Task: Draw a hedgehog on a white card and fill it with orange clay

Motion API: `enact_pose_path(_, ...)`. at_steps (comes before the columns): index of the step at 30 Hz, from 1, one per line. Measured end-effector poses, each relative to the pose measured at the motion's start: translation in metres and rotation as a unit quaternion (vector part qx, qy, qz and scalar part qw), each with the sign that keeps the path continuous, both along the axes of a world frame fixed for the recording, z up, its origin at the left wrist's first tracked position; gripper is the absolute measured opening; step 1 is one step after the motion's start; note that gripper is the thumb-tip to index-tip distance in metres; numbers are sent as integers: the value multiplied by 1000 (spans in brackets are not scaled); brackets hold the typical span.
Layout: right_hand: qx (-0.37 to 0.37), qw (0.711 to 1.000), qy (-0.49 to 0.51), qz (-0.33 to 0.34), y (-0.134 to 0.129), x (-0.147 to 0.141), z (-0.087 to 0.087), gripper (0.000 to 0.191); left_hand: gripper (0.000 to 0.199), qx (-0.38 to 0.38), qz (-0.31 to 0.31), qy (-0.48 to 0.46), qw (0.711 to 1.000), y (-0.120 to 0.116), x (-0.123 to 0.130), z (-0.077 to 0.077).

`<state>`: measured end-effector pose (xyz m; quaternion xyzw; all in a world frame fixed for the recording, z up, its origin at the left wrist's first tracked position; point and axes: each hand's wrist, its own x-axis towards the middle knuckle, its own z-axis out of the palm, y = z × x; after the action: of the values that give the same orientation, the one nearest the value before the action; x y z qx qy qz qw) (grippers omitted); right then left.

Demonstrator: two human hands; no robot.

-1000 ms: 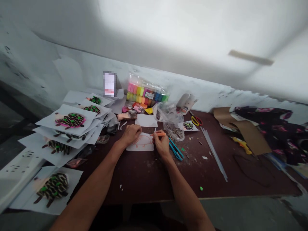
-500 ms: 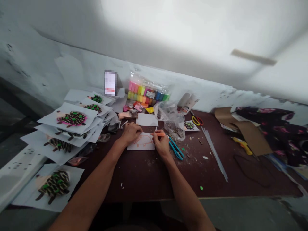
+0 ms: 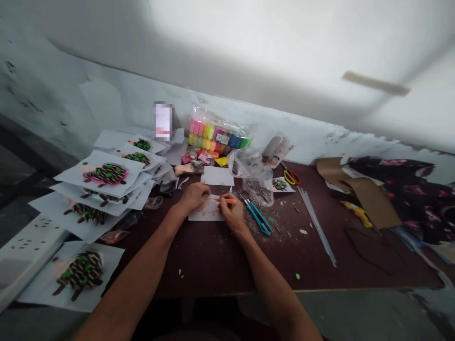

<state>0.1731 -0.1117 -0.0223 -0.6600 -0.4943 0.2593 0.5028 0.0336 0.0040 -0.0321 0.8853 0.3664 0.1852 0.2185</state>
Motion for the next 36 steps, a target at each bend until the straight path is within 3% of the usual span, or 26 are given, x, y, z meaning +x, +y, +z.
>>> enact_pose_path(36, 15, 998, -52, 16, 1, 0, -1, 25, 17, -22, -14, -29, 999, 4, -1, -5)
